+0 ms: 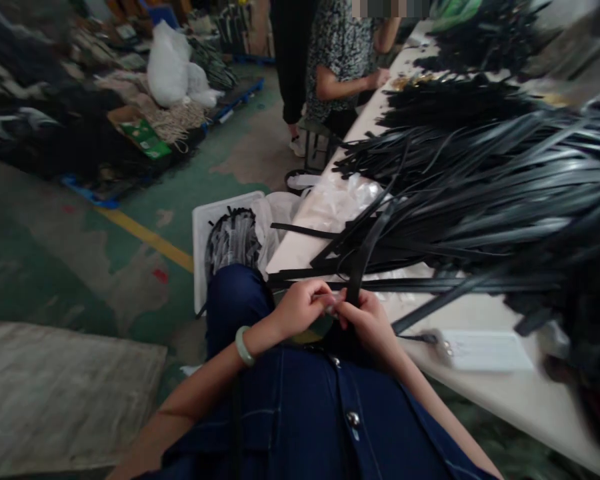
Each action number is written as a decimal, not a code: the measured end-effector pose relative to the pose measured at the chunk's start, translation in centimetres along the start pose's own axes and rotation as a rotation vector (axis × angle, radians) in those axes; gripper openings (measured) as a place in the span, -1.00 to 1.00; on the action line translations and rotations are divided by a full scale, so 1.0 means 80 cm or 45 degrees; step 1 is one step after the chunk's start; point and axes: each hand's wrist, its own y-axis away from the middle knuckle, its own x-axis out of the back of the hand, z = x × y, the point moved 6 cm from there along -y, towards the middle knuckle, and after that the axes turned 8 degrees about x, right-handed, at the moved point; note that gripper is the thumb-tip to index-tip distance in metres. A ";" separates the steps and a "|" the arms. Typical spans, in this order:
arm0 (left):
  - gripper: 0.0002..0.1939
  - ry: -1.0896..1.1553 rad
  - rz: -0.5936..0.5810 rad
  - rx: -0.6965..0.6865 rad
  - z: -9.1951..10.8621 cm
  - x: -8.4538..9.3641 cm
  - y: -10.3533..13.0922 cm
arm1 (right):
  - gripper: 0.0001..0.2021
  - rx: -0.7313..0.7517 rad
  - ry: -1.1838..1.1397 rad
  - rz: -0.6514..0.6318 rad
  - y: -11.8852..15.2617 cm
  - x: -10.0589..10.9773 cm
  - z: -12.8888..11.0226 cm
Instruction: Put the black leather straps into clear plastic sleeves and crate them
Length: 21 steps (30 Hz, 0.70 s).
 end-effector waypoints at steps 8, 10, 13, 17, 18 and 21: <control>-0.73 0.215 -0.047 -0.032 -0.004 0.012 0.017 | -0.75 -0.028 0.144 -0.098 0.006 -0.008 0.002; -0.84 0.242 0.019 0.010 -0.002 0.015 0.017 | -0.78 -0.008 0.110 -0.108 0.007 -0.012 -0.005; -0.98 0.232 0.127 0.026 0.006 0.019 0.015 | -0.84 0.023 0.045 -0.073 0.006 -0.017 -0.014; -0.86 0.278 0.098 0.089 0.011 0.021 -0.001 | -0.91 0.044 -0.031 0.049 -0.005 -0.013 -0.020; -0.83 0.294 0.065 0.119 0.011 0.020 -0.007 | -0.91 0.057 -0.045 0.068 -0.008 -0.012 -0.021; -0.77 0.296 -0.049 0.174 0.015 0.016 -0.018 | -0.90 0.081 -0.090 0.101 -0.012 -0.005 -0.022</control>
